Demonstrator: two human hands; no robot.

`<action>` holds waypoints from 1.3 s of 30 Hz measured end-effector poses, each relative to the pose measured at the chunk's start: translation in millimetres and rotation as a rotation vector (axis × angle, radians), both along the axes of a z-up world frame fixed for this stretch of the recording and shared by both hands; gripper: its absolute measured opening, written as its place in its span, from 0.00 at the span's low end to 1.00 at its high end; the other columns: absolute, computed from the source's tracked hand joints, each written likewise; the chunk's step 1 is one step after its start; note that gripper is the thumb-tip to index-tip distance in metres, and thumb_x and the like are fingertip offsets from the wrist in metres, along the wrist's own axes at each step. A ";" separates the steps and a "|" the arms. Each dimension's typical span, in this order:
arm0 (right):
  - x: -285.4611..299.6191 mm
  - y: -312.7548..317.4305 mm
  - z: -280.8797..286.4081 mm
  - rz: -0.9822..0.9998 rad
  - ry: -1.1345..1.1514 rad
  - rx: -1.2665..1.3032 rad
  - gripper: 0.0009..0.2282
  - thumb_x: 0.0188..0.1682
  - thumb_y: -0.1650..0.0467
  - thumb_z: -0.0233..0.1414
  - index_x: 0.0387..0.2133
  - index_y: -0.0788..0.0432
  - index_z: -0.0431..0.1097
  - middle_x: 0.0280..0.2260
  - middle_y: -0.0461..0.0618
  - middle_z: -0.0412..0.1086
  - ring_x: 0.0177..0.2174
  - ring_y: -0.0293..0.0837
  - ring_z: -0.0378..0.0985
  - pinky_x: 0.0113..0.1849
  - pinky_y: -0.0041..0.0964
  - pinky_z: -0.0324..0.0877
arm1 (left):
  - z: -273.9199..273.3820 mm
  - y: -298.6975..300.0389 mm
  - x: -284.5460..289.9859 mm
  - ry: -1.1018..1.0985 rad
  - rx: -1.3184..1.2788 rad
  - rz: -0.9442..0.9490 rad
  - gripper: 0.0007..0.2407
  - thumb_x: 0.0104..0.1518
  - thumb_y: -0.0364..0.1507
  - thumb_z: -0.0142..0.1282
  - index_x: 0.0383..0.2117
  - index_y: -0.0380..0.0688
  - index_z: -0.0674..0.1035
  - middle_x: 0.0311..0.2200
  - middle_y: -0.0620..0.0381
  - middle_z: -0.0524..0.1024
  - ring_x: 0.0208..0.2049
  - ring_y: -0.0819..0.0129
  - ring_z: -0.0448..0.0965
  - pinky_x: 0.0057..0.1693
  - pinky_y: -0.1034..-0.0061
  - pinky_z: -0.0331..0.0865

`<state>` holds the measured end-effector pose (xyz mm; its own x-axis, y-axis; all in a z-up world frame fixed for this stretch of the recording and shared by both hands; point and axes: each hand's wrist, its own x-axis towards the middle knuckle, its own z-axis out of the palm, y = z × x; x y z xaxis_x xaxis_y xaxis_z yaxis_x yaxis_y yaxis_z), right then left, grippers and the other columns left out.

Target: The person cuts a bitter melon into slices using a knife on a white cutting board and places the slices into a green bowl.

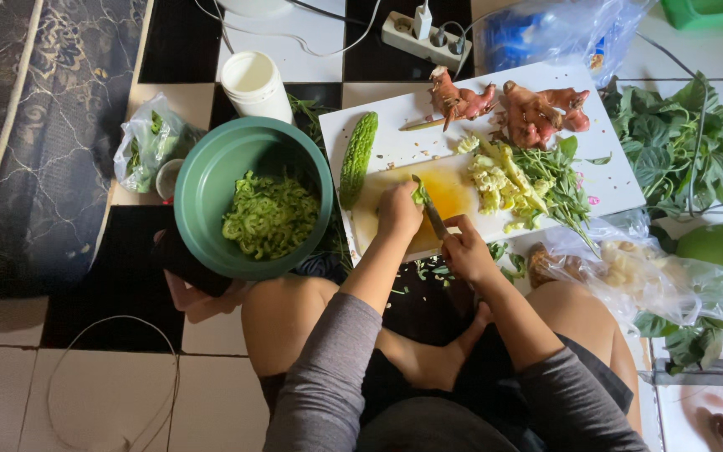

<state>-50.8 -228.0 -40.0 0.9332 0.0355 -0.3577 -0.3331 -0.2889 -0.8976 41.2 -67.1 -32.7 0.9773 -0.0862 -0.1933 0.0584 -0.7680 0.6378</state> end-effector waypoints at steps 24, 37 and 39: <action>12.4 171.8 102.4 0.306 -0.147 0.004 0.13 0.52 0.72 0.42 0.50 0.60 0.61 0.19 0.53 0.67 0.17 0.43 0.70 0.18 0.34 0.64 | 40.8 185.7 -38.5 -0.329 -0.451 0.547 0.14 0.46 0.22 0.65 0.40 0.47 0.83 0.37 0.45 0.80 0.40 0.50 0.82 0.45 0.67 0.80; 14.3 208.0 100.9 0.392 -0.133 -0.312 0.16 0.51 0.63 0.45 0.53 0.43 0.63 0.34 0.56 0.75 0.44 0.63 0.75 0.50 0.60 0.65 | 11.1 265.4 -63.6 -0.357 -0.152 0.534 0.17 0.56 0.28 0.60 0.52 0.37 0.77 0.48 0.36 0.75 0.54 0.40 0.73 0.59 0.49 0.68; 17.6 198.6 93.7 0.368 -0.127 -0.272 0.16 0.51 0.64 0.45 0.53 0.45 0.63 0.30 0.54 0.74 0.38 0.58 0.77 0.45 0.56 0.68 | 19.1 251.1 -61.4 -0.387 -0.220 0.526 0.14 0.57 0.26 0.58 0.50 0.39 0.78 0.45 0.39 0.76 0.51 0.42 0.75 0.57 0.52 0.70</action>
